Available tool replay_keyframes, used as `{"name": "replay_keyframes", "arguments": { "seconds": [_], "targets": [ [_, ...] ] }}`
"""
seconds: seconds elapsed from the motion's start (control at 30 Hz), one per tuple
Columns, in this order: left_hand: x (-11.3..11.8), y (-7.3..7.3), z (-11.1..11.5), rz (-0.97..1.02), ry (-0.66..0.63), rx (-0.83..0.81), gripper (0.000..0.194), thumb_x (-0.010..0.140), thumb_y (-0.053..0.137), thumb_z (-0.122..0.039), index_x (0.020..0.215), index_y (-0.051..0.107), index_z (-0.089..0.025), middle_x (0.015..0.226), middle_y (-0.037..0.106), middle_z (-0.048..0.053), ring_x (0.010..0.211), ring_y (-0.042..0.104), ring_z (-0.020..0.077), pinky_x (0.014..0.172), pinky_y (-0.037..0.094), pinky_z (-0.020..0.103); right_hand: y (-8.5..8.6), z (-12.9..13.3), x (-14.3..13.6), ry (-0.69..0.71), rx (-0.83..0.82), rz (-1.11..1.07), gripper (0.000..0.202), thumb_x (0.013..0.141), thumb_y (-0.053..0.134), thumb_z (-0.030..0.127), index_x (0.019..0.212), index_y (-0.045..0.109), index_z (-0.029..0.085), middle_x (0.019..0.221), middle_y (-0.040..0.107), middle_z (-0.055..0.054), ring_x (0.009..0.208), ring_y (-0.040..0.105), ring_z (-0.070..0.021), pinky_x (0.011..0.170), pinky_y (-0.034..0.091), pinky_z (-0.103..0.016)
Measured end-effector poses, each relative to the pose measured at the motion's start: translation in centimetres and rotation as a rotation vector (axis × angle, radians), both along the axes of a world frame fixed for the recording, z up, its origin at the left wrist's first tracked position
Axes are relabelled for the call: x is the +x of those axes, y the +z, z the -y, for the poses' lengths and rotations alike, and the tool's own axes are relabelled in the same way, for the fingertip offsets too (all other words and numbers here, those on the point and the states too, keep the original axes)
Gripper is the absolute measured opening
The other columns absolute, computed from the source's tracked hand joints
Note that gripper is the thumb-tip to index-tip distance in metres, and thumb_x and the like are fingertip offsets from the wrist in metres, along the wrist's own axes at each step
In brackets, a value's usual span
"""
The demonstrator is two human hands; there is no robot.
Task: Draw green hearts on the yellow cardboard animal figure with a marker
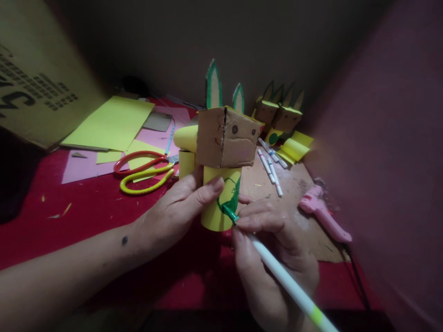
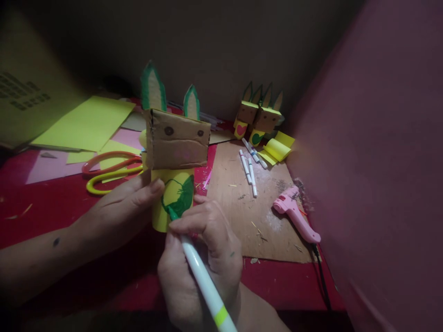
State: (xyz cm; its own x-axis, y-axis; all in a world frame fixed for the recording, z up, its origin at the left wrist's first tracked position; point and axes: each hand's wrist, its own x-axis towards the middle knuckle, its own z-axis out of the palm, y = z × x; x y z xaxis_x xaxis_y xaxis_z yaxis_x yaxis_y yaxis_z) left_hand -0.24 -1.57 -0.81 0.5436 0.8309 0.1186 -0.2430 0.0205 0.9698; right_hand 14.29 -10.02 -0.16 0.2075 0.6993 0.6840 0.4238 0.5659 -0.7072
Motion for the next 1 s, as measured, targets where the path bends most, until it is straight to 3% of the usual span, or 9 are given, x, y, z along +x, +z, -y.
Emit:
{"name": "replay_keyframes", "arguments": {
  "seconds": [0.23, 0.47, 0.77, 1.0],
  "targets": [
    [0.02, 0.01, 0.06, -0.038, 0.022, -0.016, 0.046, 0.101, 0.066, -0.056, 0.134, 0.071, -0.024, 0.134, 0.077, 0.006, 0.129, 0.069, 0.0299, 0.106, 0.056, 0.034, 0.03, -0.08, -0.04, 0.016, 0.014, 0.022, 0.023, 0.088, 0.064, 0.003, 0.088, 0.061, 0.026, 0.076, 0.066, 0.006, 0.070, 0.070, -0.0103, 0.094, 0.064, -0.034],
    [0.19, 0.25, 0.05, -0.049, 0.030, -0.022, 0.047, 0.099, 0.068, -0.057, 0.134, 0.070, -0.025, 0.133, 0.078, 0.005, 0.127, 0.070, 0.0292, 0.106, 0.057, 0.034, -0.15, -0.15, 0.06, -0.003, 0.001, -0.021, 0.022, 0.089, 0.065, 0.004, 0.089, 0.062, 0.026, 0.076, 0.067, 0.005, 0.073, 0.072, -0.0139, 0.088, 0.064, -0.034],
    [0.08, 0.17, 0.20, -0.028, -0.016, -0.064, 0.047, 0.100, 0.069, -0.049, 0.134, 0.069, -0.017, 0.133, 0.078, 0.011, 0.125, 0.069, 0.0324, 0.109, 0.055, 0.039, -0.13, -0.13, 0.04, 0.005, 0.022, 0.010, 0.024, 0.088, 0.064, 0.002, 0.088, 0.062, 0.026, 0.076, 0.068, 0.004, 0.073, 0.072, -0.0128, 0.078, 0.065, -0.028],
    [0.41, 0.11, 0.12, 0.059, -0.126, -0.062, 0.048, 0.108, 0.056, -0.048, 0.138, 0.068, -0.014, 0.123, 0.082, 0.014, 0.121, 0.073, 0.0342, 0.094, 0.061, 0.038, -0.07, -0.41, -0.02, 0.005, 0.032, 0.030, 0.023, 0.088, 0.064, 0.003, 0.090, 0.062, 0.026, 0.078, 0.067, 0.006, 0.069, 0.070, -0.0096, 0.072, 0.063, -0.022]
  ]
}}
